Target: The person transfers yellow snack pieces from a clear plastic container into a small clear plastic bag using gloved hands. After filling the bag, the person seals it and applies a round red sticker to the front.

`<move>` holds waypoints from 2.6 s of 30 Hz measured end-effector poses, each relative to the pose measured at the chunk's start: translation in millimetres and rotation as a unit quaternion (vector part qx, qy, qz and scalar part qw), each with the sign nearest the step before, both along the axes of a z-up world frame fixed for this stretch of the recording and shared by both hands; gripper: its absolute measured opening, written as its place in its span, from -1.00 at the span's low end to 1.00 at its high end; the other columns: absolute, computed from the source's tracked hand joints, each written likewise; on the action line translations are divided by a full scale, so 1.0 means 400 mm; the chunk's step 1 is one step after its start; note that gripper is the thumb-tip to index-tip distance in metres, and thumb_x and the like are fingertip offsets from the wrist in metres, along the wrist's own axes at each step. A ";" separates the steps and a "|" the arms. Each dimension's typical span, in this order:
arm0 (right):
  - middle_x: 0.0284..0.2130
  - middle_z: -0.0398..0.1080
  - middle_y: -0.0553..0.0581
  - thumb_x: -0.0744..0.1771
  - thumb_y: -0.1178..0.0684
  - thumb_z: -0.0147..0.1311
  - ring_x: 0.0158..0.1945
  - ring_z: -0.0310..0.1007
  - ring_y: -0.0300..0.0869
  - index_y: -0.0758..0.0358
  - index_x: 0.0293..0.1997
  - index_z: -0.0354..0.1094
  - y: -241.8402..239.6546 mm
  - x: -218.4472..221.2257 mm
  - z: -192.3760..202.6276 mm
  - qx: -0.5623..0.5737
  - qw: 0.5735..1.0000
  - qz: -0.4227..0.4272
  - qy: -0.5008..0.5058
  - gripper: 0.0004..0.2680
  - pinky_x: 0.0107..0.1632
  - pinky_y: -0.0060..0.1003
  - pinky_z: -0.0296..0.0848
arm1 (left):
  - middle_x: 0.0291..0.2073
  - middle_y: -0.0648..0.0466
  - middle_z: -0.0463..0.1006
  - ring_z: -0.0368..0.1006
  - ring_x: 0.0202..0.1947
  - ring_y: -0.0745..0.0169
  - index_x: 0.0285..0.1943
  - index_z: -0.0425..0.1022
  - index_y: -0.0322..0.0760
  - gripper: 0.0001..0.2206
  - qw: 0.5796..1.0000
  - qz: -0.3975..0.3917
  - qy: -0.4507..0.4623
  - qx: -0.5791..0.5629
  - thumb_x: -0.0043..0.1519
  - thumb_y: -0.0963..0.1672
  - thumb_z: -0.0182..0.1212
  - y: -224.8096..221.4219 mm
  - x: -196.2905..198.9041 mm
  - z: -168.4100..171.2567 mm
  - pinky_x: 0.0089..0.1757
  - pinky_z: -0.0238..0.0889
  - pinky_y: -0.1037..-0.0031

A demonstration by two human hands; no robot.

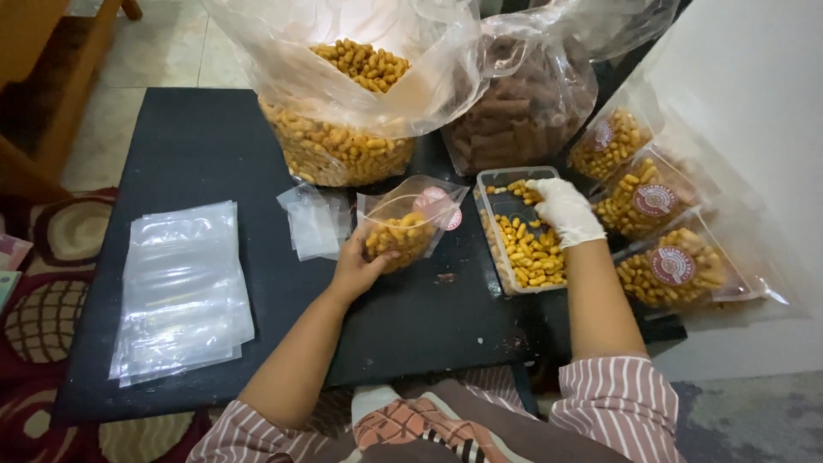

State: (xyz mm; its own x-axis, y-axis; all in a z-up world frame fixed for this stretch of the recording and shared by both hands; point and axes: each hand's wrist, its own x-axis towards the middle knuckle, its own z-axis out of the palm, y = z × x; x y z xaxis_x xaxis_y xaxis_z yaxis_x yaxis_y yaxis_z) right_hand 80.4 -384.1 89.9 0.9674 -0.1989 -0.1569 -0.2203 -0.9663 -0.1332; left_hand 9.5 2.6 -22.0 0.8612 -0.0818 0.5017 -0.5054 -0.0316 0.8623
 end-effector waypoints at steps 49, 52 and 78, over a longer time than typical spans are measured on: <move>-0.14 0.50 0.19 0.23 0.20 0.21 -0.03 0.52 0.09 0.12 -0.04 0.48 0.510 -0.214 0.414 0.232 0.851 0.452 -0.132 -0.77 0.07 -0.08 0.46 | -0.25 -0.20 0.62 0.56 -0.14 -0.23 0.00 0.42 -0.37 -0.54 1.000 -0.017 -0.009 -0.005 -0.07 -0.24 0.51 0.003 -0.013 0.041 -0.10 0.40 0.10; -0.08 0.51 0.22 0.23 0.25 0.14 0.04 0.49 0.03 0.19 0.02 0.47 0.518 -0.241 0.445 0.289 0.844 0.443 -0.089 -0.73 0.12 -0.01 0.43 | -0.24 -0.18 0.63 0.58 -0.14 -0.16 0.00 0.43 -0.38 -0.52 1.000 -0.012 -0.007 -0.009 -0.07 -0.22 0.55 0.004 -0.009 0.041 -0.10 0.41 0.14; -0.04 0.54 -0.12 0.21 -0.10 0.26 0.08 0.50 -0.09 -0.31 0.01 0.49 0.033 -0.234 0.022 0.066 0.997 -0.027 0.023 -0.72 0.08 -0.07 0.45 | -0.21 -0.25 0.61 0.56 -0.13 -0.20 0.03 0.41 -0.46 -0.52 1.000 -0.023 -0.014 -0.014 -0.05 -0.24 0.53 0.001 -0.002 0.027 -0.09 0.42 0.11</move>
